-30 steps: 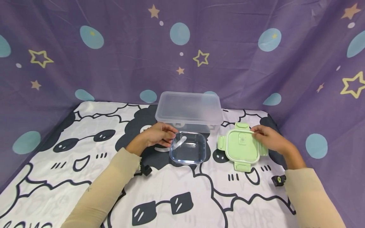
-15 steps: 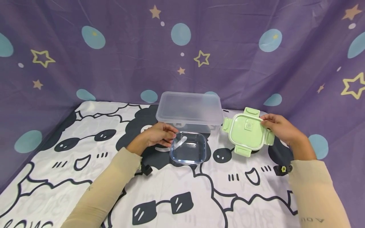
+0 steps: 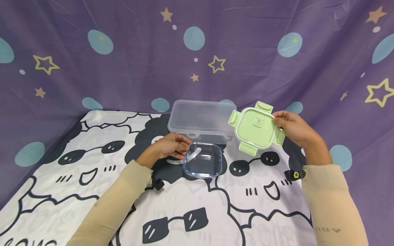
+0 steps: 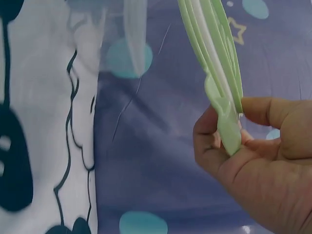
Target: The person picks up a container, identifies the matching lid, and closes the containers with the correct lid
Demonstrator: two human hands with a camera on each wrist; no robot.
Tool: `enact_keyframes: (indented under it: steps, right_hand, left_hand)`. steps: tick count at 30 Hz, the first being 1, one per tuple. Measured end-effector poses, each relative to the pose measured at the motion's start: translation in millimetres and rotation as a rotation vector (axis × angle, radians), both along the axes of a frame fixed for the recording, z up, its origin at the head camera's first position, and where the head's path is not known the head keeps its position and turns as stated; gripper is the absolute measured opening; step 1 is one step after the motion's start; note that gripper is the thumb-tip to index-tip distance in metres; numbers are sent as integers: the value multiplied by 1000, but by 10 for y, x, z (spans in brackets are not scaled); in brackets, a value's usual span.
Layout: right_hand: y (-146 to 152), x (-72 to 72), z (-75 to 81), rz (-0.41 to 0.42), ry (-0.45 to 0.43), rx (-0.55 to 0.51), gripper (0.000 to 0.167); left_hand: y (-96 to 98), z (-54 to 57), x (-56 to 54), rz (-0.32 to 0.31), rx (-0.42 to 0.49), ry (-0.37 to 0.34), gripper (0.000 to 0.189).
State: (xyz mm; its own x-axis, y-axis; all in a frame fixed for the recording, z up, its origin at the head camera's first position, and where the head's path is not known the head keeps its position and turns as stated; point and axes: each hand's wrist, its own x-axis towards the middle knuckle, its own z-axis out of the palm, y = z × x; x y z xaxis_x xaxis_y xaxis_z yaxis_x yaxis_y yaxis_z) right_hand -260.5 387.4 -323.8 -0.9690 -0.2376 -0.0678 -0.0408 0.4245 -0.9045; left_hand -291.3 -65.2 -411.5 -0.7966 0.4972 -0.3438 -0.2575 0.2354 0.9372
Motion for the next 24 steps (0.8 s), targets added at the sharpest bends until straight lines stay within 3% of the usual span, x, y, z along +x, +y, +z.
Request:
enact_keyframes:
  steps: [11, 18, 24]
  right_hand:
    - [-429, -57, -3, -4, -56, -288, 31]
    - [-652, -86, -25, 27, -49, -283, 32]
    - [-846, -133, -136, 58, -55, -308, 29]
  left_hand:
    - [8, 46, 44, 5, -21, 18, 29]
    - [8, 61, 35, 9, -53, 41, 28]
    - [-24, 103, 27, 28, -59, 60, 31]
